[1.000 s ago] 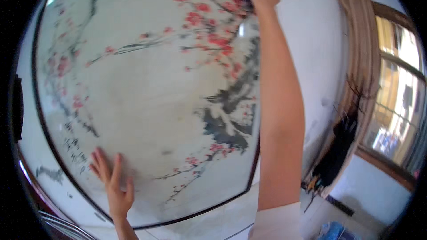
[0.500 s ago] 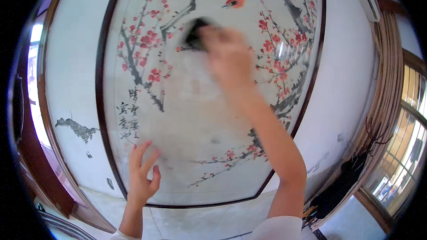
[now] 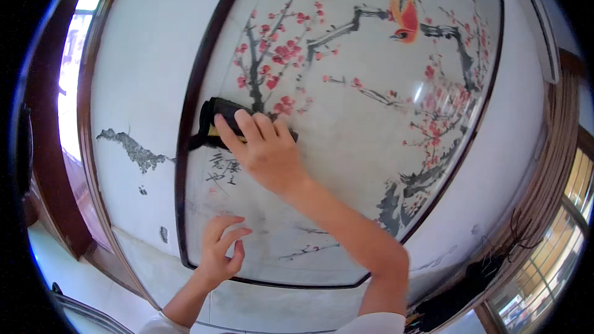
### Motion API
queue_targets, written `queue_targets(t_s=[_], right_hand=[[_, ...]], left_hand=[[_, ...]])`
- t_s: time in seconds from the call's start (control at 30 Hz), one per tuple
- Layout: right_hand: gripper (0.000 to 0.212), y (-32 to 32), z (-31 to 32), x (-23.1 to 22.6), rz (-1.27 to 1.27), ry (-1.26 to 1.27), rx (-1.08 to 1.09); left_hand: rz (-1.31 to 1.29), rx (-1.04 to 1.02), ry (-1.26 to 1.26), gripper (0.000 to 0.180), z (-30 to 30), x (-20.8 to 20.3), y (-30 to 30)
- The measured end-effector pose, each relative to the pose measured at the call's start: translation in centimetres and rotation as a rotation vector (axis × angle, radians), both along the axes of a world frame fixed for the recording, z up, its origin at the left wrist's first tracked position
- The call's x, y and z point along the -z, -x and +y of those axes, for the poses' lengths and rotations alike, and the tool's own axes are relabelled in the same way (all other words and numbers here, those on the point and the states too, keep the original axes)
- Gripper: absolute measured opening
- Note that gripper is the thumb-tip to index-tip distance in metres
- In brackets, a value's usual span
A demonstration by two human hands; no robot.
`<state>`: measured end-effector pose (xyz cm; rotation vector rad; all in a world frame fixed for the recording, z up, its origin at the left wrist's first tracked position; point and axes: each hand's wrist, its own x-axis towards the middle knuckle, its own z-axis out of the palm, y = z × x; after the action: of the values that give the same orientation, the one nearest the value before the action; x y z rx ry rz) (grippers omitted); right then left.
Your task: The person wipes the top and side edges of a wooden door frame with a yellow cloth. They then clean the glass surface and the wooden frame of a large wall-mounted picture using the cloth.
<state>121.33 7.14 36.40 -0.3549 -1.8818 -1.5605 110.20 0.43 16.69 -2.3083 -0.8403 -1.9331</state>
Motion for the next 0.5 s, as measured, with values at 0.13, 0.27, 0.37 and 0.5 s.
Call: queue_targets(t_s=[0.13, 0.27, 0.37, 0.5], right_hand=[[0.043, 0.2, 0.8, -10.7, 0.054, 0.012, -0.052], [0.040, 0.2, 2.2, -26.0, 0.463, -0.205, -0.043], [0.041, 5.3, -0.4, -25.0, 0.480, -0.140, -0.092], [0.042, 5.9, 1.1, -18.8, 0.307, -0.148, -0.040]], left_hand=[[-0.013, -0.026, -0.015, 0.040, -0.1, -1.2, 0.3], [0.116, 0.027, -0.023, 0.038, 0.8, -1.5, -1.2], [0.192, 0.023, -0.048, 0.039, 0.4, -1.5, -1.0], [0.151, 0.064, -0.046, 0.042, 0.3, -0.7, -1.2]])
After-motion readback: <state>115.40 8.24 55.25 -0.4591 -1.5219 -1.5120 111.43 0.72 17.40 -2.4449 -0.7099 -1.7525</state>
